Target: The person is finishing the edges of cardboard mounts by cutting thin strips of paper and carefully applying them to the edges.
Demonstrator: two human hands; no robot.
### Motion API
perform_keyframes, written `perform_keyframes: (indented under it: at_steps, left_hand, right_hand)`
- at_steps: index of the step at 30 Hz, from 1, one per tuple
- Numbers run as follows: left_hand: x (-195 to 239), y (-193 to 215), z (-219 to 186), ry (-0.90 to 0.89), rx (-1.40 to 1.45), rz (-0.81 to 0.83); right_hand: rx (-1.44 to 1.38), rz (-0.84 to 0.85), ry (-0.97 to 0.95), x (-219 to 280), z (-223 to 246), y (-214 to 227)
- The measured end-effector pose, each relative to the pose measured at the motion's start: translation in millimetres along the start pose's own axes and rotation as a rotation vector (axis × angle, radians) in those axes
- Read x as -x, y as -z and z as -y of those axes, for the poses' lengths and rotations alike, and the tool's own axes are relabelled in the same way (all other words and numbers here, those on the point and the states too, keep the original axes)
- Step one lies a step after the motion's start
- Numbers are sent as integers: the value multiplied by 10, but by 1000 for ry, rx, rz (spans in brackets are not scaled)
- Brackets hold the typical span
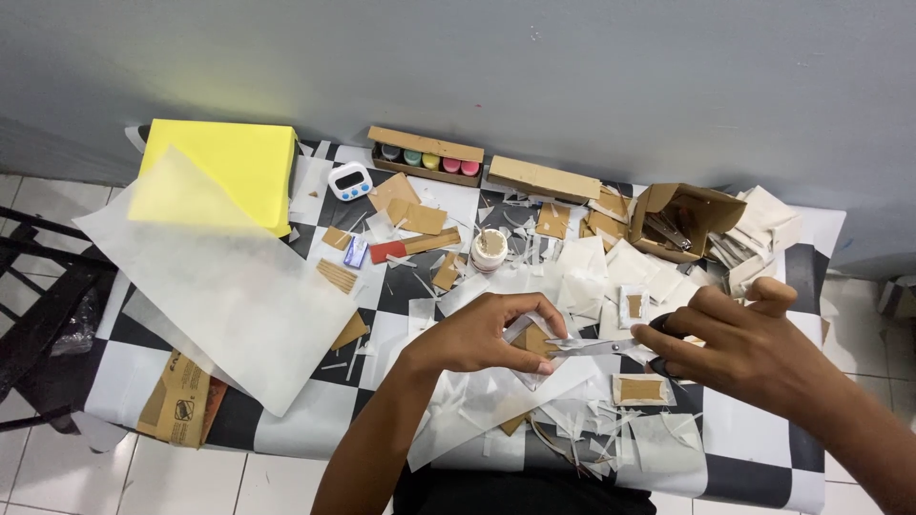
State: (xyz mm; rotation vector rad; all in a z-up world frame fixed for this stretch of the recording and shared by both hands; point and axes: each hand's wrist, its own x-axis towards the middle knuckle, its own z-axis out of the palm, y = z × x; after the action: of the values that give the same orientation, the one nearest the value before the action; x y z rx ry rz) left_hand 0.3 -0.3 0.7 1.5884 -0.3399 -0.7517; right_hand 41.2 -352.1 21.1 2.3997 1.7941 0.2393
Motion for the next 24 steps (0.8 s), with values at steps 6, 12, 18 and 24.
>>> perform_keyframes:
  at_steps: [6, 12, 18, 24]
  left_hand:
    - [-24, -6, 18, 11, -16, -19]
    - [-30, 6, 21, 63, 28, -24]
    - [-45, 29, 63, 91, 38, -39]
    - [3, 126, 114, 75, 77, -145]
  right_hand:
    - [27, -13, -25, -46, 22, -19]
    - [87, -54, -17, -62, 41, -55]
    - [85, -21, 8, 15, 38, -202]
    - [-107, -148, -121, 13, 17, -211]
